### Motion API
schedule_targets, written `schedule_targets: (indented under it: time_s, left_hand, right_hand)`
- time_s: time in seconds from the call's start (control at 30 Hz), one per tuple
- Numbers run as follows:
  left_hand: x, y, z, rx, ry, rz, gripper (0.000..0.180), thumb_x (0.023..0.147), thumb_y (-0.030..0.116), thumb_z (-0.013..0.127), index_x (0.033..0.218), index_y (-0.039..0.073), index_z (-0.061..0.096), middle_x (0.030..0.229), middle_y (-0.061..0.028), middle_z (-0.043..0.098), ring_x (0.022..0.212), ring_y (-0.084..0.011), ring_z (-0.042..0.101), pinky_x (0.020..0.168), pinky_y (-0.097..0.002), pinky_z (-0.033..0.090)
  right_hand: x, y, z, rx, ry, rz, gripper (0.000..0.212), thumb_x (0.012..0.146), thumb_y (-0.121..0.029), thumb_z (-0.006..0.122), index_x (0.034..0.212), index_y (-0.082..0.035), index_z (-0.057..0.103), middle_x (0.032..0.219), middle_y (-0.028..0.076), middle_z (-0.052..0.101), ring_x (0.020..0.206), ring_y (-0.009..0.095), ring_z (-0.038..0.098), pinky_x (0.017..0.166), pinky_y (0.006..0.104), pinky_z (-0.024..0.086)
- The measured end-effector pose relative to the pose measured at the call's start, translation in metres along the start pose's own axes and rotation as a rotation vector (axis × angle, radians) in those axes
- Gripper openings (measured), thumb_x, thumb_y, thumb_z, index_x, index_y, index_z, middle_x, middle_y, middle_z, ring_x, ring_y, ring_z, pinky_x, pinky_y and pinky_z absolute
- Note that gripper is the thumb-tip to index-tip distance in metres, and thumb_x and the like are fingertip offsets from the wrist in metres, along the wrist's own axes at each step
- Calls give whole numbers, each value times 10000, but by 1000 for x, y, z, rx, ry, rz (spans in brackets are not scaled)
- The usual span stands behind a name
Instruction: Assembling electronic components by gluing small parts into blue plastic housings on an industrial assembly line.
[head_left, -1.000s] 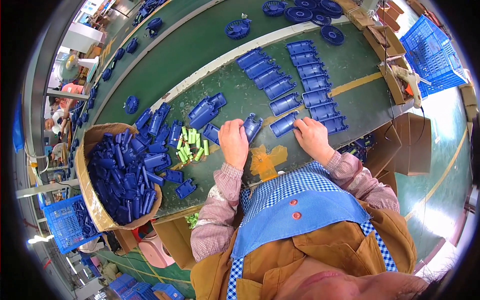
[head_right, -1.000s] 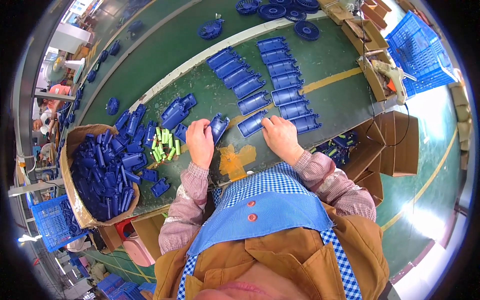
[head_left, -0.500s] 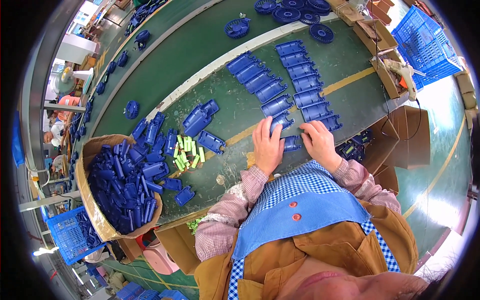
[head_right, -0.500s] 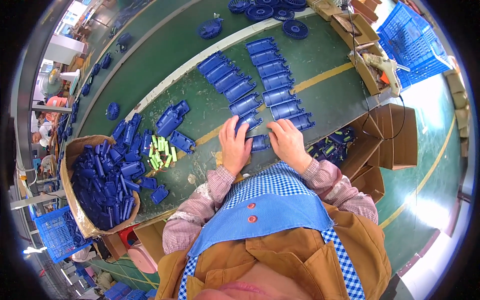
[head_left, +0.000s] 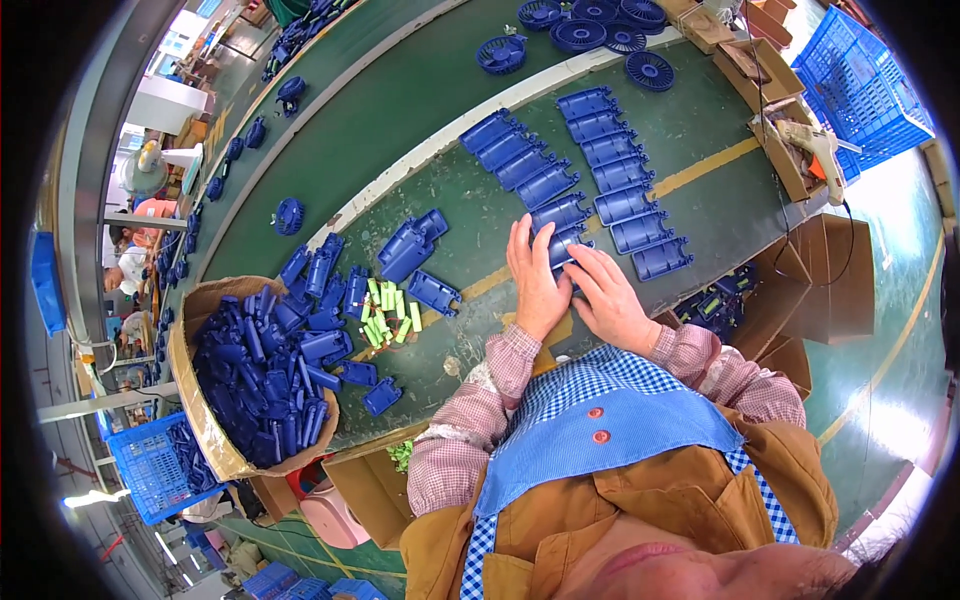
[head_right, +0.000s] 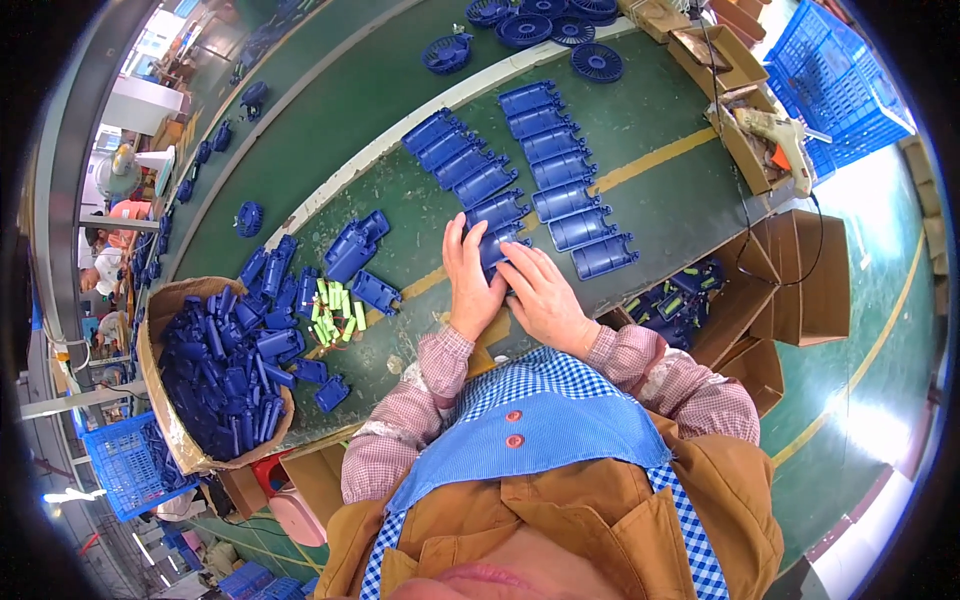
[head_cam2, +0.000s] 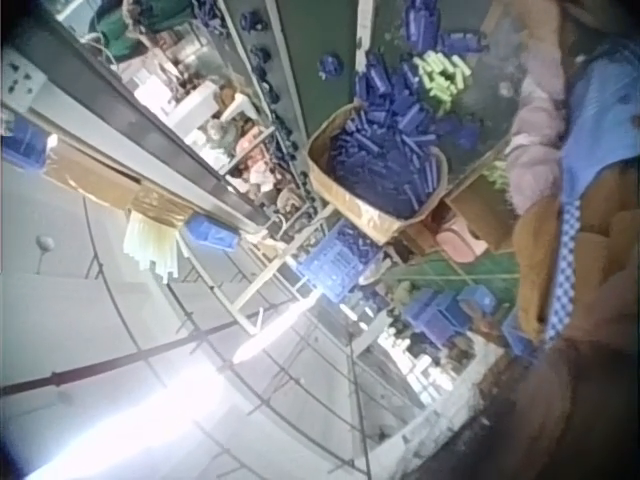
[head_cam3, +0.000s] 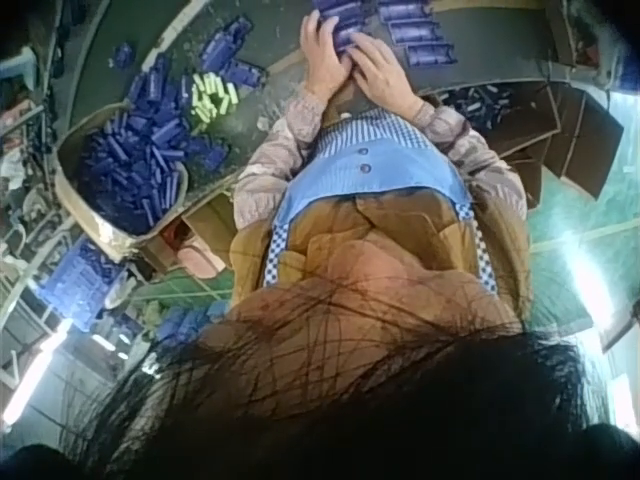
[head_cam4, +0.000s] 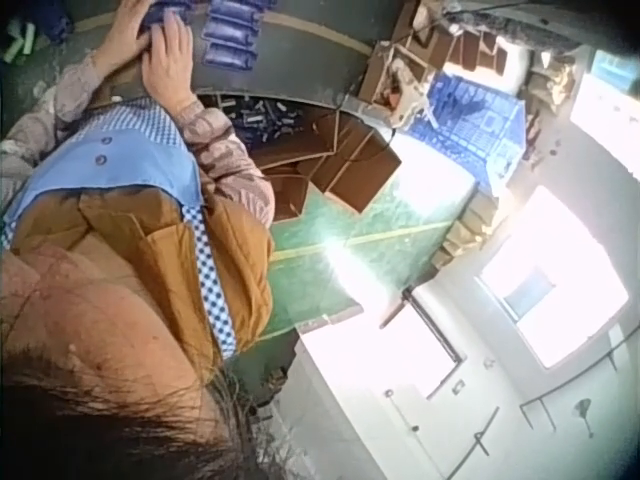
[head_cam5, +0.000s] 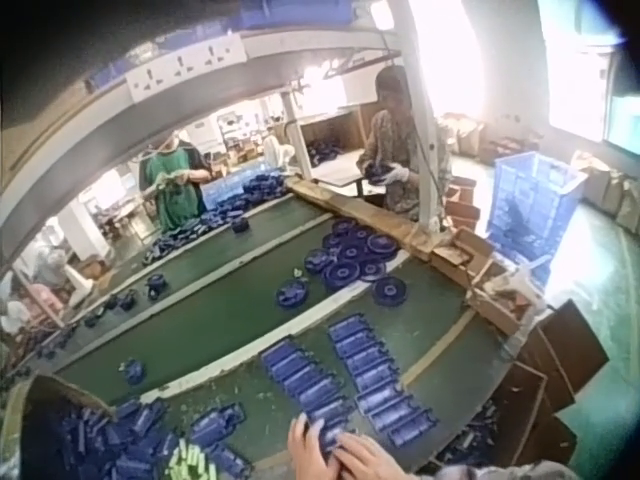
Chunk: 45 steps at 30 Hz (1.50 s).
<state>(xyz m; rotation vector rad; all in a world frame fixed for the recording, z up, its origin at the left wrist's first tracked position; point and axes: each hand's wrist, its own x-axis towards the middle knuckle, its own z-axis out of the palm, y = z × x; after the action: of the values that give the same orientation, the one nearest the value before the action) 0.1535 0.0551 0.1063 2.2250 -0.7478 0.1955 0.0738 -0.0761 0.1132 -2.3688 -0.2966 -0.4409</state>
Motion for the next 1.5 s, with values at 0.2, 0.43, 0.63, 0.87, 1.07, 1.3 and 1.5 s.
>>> schedule_targets:
  time_s: [0.2,0.43,0.63,0.87,1.07,1.3,1.5]
  left_hand:
    - [44,-36,-23,-142,145,-62,721,707,40,608,1388,94,378,1470,-209,220,1365,-389,213,1126,-457,184]
    - [138,-102,2,269,164,-82,561,831,307,645,1346,165,474,1494,-176,228,1336,-472,210,1101,-520,203]
    - [159,-100,40,321,141,12,446,822,334,666,1197,105,590,1412,-153,372,1314,-469,253,1082,-532,243]
    - [171,-84,55,272,108,41,473,804,344,676,1199,99,591,1415,-170,368,1324,-455,249,1092,-515,235]
    - [175,-73,65,273,41,56,525,816,360,660,1263,108,547,1436,-170,339,1346,-431,231,1099,-505,226]
    - [173,-73,63,205,20,87,636,814,349,662,1370,143,434,1435,-181,351,1358,-394,248,1074,-520,244]
    - [151,-63,50,163,-8,137,576,845,399,622,1350,165,473,1466,-175,300,1349,-420,236,1083,-519,221]
  right_hand:
    - [11,-7,8,-219,-169,-41,732,709,-331,735,1331,-76,445,1462,136,314,1375,288,269,1098,530,214]
    - [21,-7,14,-282,-206,-28,700,729,-387,716,1312,-83,476,1465,124,307,1382,285,242,1098,532,208]
    - [18,2,12,-297,-187,23,683,729,-379,726,1309,-114,480,1462,102,319,1375,287,257,1101,536,203]
    - [16,7,4,-307,-162,67,678,722,-369,734,1302,-120,485,1450,99,333,1364,298,271,1101,535,203]
    - [13,8,1,-334,-156,71,678,725,-378,731,1297,-109,485,1440,109,339,1359,310,272,1095,546,206]
    - [9,5,-11,-246,-152,70,758,705,-343,752,1350,-113,428,1467,116,315,1378,300,260,1107,537,184]
    - [-12,26,-50,-313,6,204,705,727,-242,722,1360,-125,435,1482,93,322,1390,277,257,1115,514,161]
